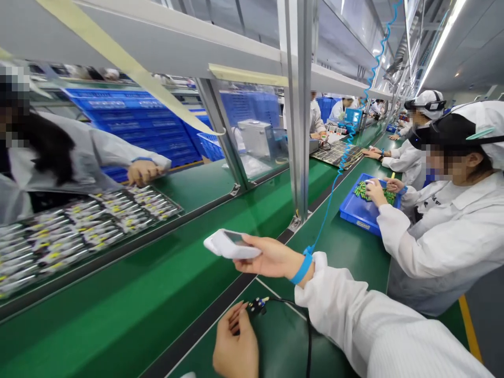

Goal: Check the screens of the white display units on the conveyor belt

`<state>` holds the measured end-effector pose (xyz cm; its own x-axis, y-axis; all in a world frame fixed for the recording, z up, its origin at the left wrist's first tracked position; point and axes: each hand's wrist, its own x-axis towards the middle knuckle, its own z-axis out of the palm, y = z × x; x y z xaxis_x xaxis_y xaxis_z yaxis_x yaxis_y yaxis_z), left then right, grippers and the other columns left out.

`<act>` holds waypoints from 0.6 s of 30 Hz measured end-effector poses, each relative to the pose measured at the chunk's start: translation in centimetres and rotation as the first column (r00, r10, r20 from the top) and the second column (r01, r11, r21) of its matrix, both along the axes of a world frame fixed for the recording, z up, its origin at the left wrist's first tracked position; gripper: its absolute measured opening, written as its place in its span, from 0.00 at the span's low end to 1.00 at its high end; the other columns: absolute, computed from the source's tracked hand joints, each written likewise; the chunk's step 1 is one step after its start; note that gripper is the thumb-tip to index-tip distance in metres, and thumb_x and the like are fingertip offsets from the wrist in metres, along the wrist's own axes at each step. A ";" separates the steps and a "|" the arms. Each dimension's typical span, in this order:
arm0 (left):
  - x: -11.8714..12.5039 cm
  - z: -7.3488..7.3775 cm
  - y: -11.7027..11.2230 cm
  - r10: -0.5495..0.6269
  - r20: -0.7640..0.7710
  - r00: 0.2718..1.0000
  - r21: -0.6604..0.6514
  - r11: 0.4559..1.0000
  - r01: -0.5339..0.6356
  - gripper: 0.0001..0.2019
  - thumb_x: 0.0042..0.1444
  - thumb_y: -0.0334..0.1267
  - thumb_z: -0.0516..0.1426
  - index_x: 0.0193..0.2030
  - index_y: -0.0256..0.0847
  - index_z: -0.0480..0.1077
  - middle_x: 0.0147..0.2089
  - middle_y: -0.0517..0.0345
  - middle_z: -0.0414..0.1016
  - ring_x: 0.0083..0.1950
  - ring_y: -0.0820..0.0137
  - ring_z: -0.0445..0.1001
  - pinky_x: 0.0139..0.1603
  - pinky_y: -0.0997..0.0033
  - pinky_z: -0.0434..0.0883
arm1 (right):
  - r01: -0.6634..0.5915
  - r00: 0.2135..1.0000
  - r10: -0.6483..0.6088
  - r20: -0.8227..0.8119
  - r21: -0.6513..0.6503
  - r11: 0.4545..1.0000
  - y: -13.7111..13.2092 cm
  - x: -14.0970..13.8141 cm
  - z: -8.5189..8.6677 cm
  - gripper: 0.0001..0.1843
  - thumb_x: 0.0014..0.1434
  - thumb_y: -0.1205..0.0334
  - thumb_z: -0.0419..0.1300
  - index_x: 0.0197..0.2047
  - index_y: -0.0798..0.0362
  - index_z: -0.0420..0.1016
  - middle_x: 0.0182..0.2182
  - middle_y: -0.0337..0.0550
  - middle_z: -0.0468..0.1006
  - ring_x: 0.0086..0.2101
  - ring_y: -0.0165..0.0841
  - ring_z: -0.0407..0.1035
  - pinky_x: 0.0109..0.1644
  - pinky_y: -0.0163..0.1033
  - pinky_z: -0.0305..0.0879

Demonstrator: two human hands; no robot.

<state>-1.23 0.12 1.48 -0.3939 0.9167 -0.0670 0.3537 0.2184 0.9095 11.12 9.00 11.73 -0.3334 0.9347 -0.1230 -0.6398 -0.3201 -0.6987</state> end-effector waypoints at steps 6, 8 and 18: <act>0.0 -0.2 0.0 0.002 0.011 1.000 0.010 1.000 -0.003 0.21 0.44 0.55 0.51 0.39 0.44 0.72 0.39 0.55 0.78 0.38 0.61 0.75 0.47 0.58 0.70 | 0.043 0.999 -0.043 -0.008 0.143 0.989 -1.8 0.9 2.5 0.24 0.48 0.46 0.69 0.42 0.50 0.70 0.36 0.34 0.76 0.32 0.29 0.73 0.30 0.32 0.73; -0.1 -0.3 0.1 -0.009 0.003 1.000 0.008 1.000 0.009 0.21 0.44 0.56 0.51 0.39 0.45 0.72 0.39 0.55 0.78 0.38 0.61 0.75 0.47 0.57 0.70 | 0.074 0.997 -0.075 -0.002 0.202 0.977 -2.6 1.2 3.4 0.27 0.46 0.44 0.70 0.44 0.49 0.70 0.39 0.35 0.76 0.36 0.31 0.73 0.33 0.37 0.76; 0.2 -0.5 -0.5 -0.031 0.061 0.998 0.053 0.998 0.028 0.22 0.47 0.56 0.51 0.40 0.42 0.72 0.38 0.53 0.79 0.38 0.61 0.76 0.45 0.59 0.72 | 0.152 0.948 -0.234 0.216 0.337 0.929 -4.6 1.5 5.2 0.27 0.53 0.46 0.63 0.53 0.46 0.62 0.50 0.40 0.72 0.43 0.36 0.73 0.40 0.45 0.78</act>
<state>-1.06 -0.36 1.02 -0.3630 0.9309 -0.0422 0.3024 0.1605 0.9396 12.67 4.39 16.90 -0.1395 0.9815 0.1307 -0.4599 0.0527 -0.8864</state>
